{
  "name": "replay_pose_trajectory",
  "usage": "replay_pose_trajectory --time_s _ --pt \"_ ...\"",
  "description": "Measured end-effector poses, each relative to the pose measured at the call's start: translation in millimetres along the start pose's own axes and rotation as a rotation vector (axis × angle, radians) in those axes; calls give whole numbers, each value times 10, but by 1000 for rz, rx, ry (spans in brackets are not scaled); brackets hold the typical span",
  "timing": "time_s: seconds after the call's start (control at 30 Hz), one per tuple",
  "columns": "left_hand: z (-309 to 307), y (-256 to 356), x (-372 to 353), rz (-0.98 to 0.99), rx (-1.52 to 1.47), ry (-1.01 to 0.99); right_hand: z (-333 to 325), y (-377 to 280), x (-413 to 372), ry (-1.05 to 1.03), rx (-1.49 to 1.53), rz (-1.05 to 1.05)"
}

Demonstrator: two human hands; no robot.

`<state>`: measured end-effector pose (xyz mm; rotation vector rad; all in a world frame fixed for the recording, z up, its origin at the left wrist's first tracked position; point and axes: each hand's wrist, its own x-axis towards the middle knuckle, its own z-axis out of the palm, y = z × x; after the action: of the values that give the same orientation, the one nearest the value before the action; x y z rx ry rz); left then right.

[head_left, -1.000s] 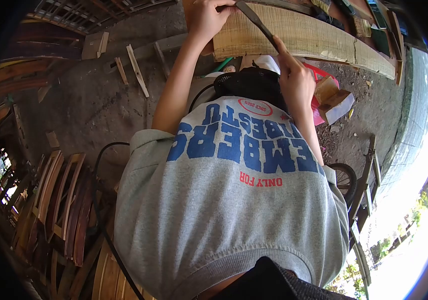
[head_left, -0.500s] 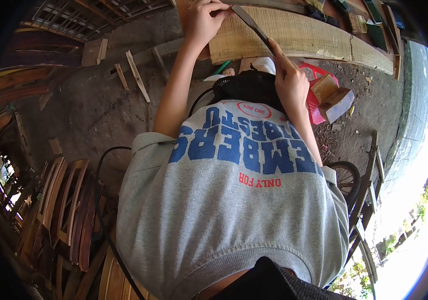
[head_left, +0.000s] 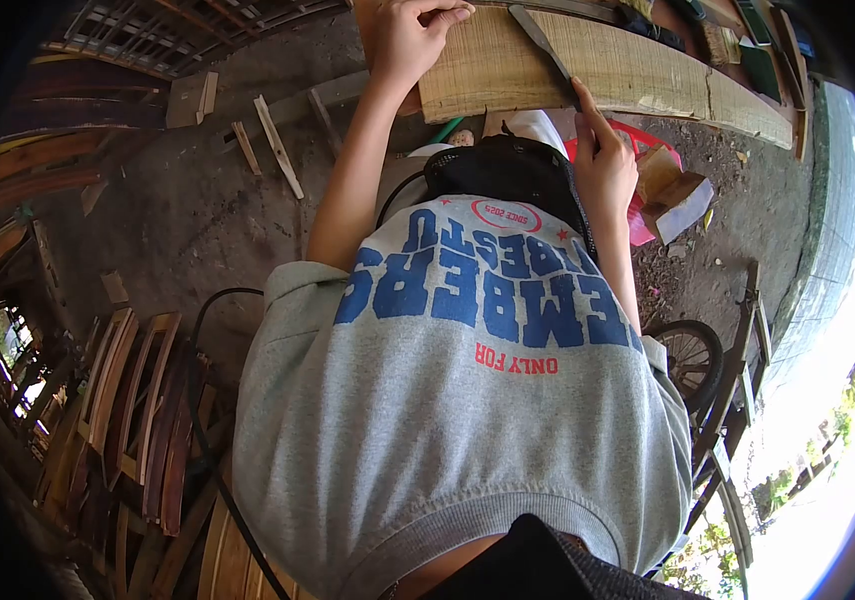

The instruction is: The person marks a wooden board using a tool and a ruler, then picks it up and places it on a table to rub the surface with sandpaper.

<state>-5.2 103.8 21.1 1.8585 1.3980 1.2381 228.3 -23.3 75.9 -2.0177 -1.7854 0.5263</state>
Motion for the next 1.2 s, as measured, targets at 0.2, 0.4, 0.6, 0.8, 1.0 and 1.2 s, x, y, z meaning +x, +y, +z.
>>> replay_pose_trajectory --time_s 0.2,0.4,0.6,0.8,1.0,1.2 --pt "8 -37 -4 41 -25 16 42 19 -4 11 46 -8" --pt "-94 14 20 -144 -230 26 28 5 3 -3 67 10" --pt "-27 -76 25 -5 -191 -3 33 12 8 2 71 -6" --pt "-43 54 24 -30 -25 -24 40 20 2 -12 79 2" --pt "-25 11 12 -14 -35 -20 60 46 3 13 74 -26" --pt "-26 23 14 -17 -10 -33 42 24 3 -4 52 -10"
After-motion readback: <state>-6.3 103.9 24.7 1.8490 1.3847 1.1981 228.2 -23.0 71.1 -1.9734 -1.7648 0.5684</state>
